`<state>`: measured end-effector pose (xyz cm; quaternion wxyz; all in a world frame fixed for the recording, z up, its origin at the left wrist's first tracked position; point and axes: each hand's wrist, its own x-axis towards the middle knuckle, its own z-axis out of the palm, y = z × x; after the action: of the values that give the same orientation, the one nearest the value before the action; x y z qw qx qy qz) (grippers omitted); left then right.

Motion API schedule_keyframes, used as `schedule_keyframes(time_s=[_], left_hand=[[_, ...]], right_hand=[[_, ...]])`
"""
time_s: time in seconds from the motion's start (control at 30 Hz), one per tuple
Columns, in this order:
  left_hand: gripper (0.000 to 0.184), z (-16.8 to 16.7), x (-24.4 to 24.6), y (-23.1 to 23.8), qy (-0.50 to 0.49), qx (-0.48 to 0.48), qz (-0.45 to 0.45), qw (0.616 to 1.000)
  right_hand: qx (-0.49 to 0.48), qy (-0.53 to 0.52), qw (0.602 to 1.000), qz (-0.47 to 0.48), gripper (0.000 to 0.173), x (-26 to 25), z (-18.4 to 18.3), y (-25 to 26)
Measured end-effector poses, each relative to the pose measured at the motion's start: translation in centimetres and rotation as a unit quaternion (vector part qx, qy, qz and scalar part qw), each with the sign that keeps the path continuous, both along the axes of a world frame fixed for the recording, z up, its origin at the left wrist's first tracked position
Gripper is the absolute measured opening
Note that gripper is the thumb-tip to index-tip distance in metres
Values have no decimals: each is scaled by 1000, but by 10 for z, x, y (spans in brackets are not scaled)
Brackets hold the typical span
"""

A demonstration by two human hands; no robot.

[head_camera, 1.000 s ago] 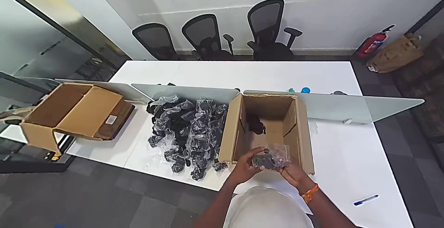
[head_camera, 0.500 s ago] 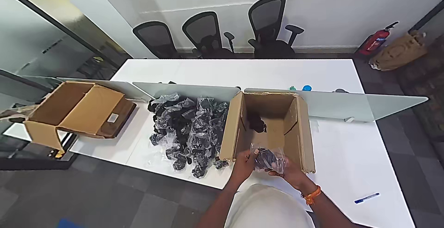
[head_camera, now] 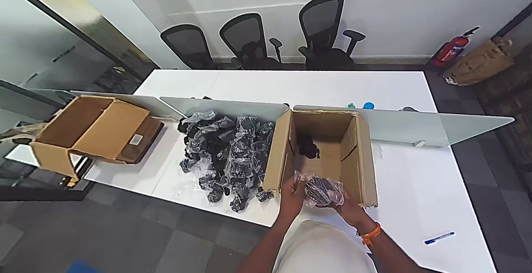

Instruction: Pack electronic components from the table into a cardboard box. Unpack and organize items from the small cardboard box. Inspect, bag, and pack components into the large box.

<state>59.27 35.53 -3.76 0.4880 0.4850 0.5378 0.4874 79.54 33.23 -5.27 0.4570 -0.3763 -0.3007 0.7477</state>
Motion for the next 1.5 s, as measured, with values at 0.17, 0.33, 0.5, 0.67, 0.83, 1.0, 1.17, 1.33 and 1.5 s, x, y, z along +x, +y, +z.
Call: schedule_keyframes(time_s=[0.17,0.33,0.5,0.67,0.83,1.0,1.17,1.33,1.5], left_hand=[[25,4,2,-3,1,64,53,997],[24,0,-7,-1,-57,117,58,990],[18,3,-4,-1,-208,114,42,971],[16,6,-13,-3,-229,114,-52,965],[18,7,-15,-3,-194,60,-37,978],[24,7,2,-4,-339,0,117,933],[37,10,-35,12,-407,-53,228,883],[30,-3,-70,1,-253,-94,47,962],[73,0,-32,-10,-69,-77,-215,971]], right_hand=[[189,-139,972,-20,16,7,-7,10],[262,-166,951,-17,27,24,-8,27],[49,39,994,-95,33,3,-3,7],[83,-1,995,52,32,-4,-1,0],[132,-73,986,68,24,-9,4,0],[167,-92,971,-142,13,-27,-2,6],[-46,23,950,-307,41,-9,4,19],[-24,49,970,-237,58,31,-3,25],[104,-97,988,-59,41,13,9,13]])
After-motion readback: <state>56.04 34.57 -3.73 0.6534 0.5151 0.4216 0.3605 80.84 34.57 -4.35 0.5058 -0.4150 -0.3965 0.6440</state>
